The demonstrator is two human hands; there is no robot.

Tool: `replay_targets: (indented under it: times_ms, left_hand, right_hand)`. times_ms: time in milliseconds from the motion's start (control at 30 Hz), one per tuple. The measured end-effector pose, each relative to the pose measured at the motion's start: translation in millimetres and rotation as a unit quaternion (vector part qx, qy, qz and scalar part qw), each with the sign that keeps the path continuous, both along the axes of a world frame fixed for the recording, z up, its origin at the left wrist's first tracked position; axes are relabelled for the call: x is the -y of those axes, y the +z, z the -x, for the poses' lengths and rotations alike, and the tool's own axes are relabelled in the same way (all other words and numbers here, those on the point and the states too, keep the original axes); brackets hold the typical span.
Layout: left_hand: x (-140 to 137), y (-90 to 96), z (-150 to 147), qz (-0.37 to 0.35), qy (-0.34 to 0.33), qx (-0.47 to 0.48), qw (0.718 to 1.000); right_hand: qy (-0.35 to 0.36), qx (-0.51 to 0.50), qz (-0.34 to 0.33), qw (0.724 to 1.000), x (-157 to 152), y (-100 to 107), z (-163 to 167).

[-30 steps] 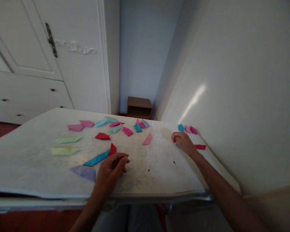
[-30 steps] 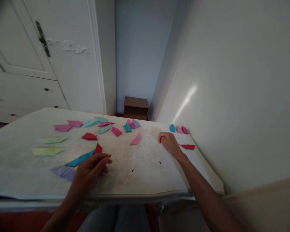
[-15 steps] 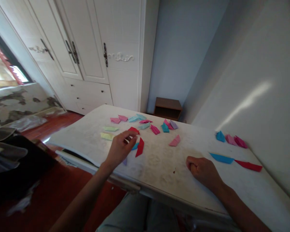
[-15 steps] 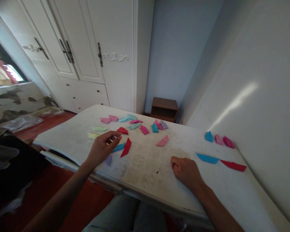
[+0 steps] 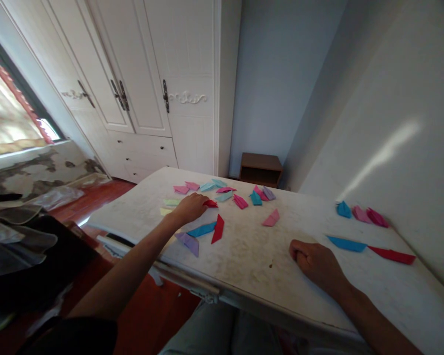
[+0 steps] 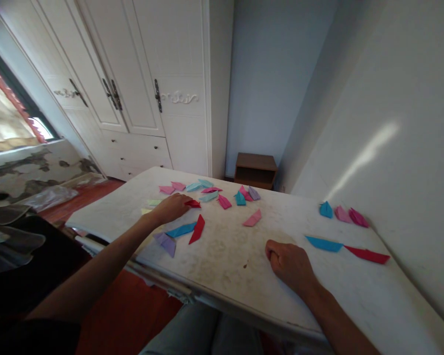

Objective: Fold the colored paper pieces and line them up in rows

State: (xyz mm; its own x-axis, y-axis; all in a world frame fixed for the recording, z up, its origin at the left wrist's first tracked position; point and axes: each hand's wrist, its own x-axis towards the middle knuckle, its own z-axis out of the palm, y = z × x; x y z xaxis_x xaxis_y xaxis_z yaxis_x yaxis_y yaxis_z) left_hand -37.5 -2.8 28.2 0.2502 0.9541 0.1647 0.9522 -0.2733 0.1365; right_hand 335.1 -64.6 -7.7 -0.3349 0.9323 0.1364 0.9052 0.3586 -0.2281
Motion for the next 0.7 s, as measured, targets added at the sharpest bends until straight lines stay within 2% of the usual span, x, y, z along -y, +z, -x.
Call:
replay_targets:
  times_ms: [133,267,333,367,400,433,500,533,600,700]
  left_hand:
    - [-2.5,0.3,2.6,-0.002,0.013,0.023,1.000]
    - [10.9,7.2,0.7,-0.013,0.049,0.068,0.996]
    - [24.8,10.9,-5.7,0.019,0.063,0.197,0.978]
    - [33.1,12.6,-10.4,0.054,0.067,0.306,0.948]
    - [41.9,14.3,-16.1,0.104,0.063,0.442,0.889]
    - [51.0,15.9,-22.5,0.149,0.055,0.556,0.816]
    - [68.7,18.7,-36.5,0.218,0.047,0.695,0.683]
    - [76.7,19.6,-43.7,0.245,0.046,0.731,0.635]
    - [90.5,20.3,-57.7,0.283,0.043,0.769,0.572]
    - [105.1,17.5,-76.0,0.320,0.031,0.787,0.527]
  right_hand:
    - [0.005,-0.014,0.010,1.000,0.4,0.9,-0.2]
    - [0.011,-0.023,0.005,1.000,0.2,-0.2,-1.6]
    - [0.011,-0.026,0.002,1.000,-0.2,-1.2,-2.1]
    - [0.011,-0.027,0.002,1.000,-0.3,-1.7,-2.4]
    - [0.011,-0.028,0.003,1.000,-0.4,-2.0,-2.5]
    - [0.010,-0.028,0.003,1.000,-0.3,-2.2,-2.5]
    - [0.009,-0.029,0.002,1.000,0.2,-1.5,-2.2]
    - [0.009,-0.028,0.003,1.000,0.7,-0.7,-1.8]
    - [0.010,-0.025,0.005,1.000,1.9,1.5,-0.9]
    - [0.008,-0.023,0.011,1.000,2.9,4.4,0.1]
